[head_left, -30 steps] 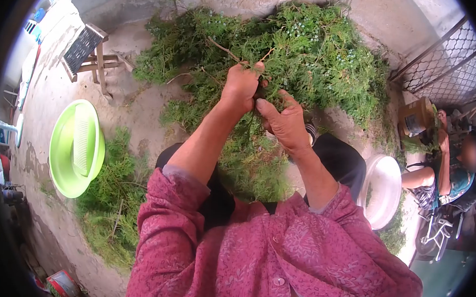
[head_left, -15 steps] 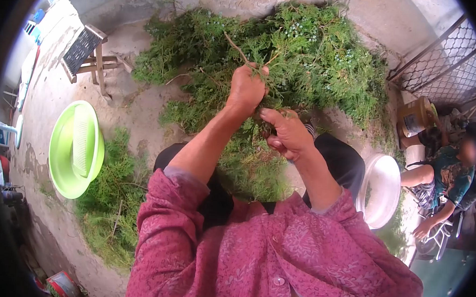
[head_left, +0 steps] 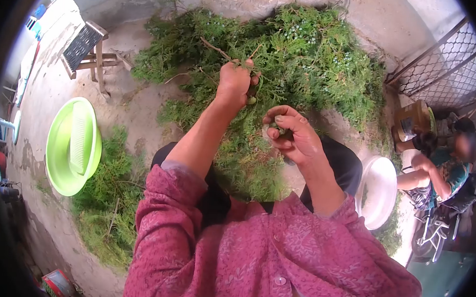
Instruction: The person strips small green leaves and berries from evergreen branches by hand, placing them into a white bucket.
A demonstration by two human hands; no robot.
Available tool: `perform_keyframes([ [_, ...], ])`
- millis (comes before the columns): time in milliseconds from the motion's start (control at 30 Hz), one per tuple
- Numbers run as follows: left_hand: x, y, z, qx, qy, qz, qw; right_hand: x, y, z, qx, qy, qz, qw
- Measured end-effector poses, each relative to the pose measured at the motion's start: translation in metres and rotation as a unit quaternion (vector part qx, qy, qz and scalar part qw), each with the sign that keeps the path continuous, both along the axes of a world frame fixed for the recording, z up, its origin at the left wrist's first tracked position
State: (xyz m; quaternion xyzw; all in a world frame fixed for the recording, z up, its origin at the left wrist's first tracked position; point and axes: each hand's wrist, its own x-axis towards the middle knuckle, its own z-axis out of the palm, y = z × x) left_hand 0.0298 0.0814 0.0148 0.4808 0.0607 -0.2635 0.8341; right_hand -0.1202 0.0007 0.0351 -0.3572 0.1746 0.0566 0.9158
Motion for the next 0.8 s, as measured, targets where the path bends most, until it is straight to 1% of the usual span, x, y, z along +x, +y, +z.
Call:
perform_keyframes([
  [33, 0.000, -0.001, 0.001, 0.008, -0.009, 0.009, 1.000, 0.003, -0.003, -0.003, -0.023, 0.001, -0.014, 1.000],
  [67, 0.000, 0.000, 0.001, 0.006, -0.009, 0.011, 1.000, 0.005, -0.003, -0.008, -0.014, 0.030, -0.032, 0.999],
  [133, 0.000, 0.002, 0.000, 0.060, -0.057, -0.030, 0.996, 0.008, -0.002, -0.013, -0.007, 0.032, -0.015, 0.999],
  [167, 0.000, 0.002, -0.001, 0.061, -0.056, -0.028, 0.996, 0.009, -0.001, -0.014, 0.001, 0.035, -0.002, 0.999],
  [200, 0.000, 0.000, -0.004, 0.074, -0.093, -0.004, 0.993, 0.010, 0.003, -0.013, 0.002, 0.036, -0.001, 0.999],
  [233, 0.001, -0.002, -0.006, 0.088, -0.131, 0.018, 0.987, 0.012, 0.007, -0.010, -0.026, 0.048, -0.006, 0.999],
  [267, 0.002, -0.003, -0.009, 0.088, -0.131, 0.018, 0.987, 0.014, 0.010, -0.008, -0.054, 0.059, -0.011, 0.997],
  [300, 0.004, -0.004, -0.014, 0.089, -0.162, 0.029, 0.982, 0.016, 0.012, -0.009, -0.054, 0.059, -0.011, 0.997],
  [333, 0.006, -0.005, -0.019, 0.091, -0.193, 0.039, 0.976, 0.019, 0.013, -0.011, -0.081, 0.065, -0.018, 0.994],
  [367, 0.009, -0.007, -0.027, 0.091, -0.192, 0.040, 0.976, 0.022, 0.015, -0.012, -0.108, 0.071, -0.024, 0.991],
  [433, 0.011, -0.010, -0.036, 0.153, -0.305, 0.094, 0.935, 0.029, 0.021, -0.012, -0.122, 0.079, -0.037, 0.989],
  [467, 0.011, -0.012, -0.041, 0.154, -0.305, 0.093, 0.935, 0.031, 0.023, -0.012, -0.137, 0.087, -0.049, 0.985],
  [567, 0.008, -0.009, -0.033, 0.147, -0.293, 0.089, 0.941, 0.033, 0.021, -0.015, -0.135, 0.085, -0.049, 0.986],
  [600, 0.006, -0.005, -0.028, 0.115, -0.243, 0.054, 0.962, 0.033, 0.020, -0.018, -0.135, 0.084, -0.048, 0.986],
  [633, 0.004, -0.003, -0.023, 0.082, -0.193, 0.018, 0.978, 0.031, 0.017, -0.022, -0.105, 0.082, -0.035, 0.990],
  [667, 0.001, -0.002, -0.020, 0.083, -0.193, 0.017, 0.977, 0.029, 0.014, -0.026, -0.074, 0.080, -0.022, 0.994],
  [700, -0.004, -0.002, -0.016, 0.088, -0.179, 0.016, 0.980, 0.028, 0.011, -0.030, -0.073, 0.080, -0.024, 0.994],
  [767, -0.006, -0.004, -0.018, 0.093, -0.168, 0.011, 0.981, 0.026, 0.005, -0.035, 0.034, 0.102, 0.066, 0.992],
  [800, -0.004, -0.004, -0.021, 0.086, -0.166, 0.002, 0.982, 0.023, 0.005, -0.035, 0.036, 0.100, 0.062, 0.992],
])
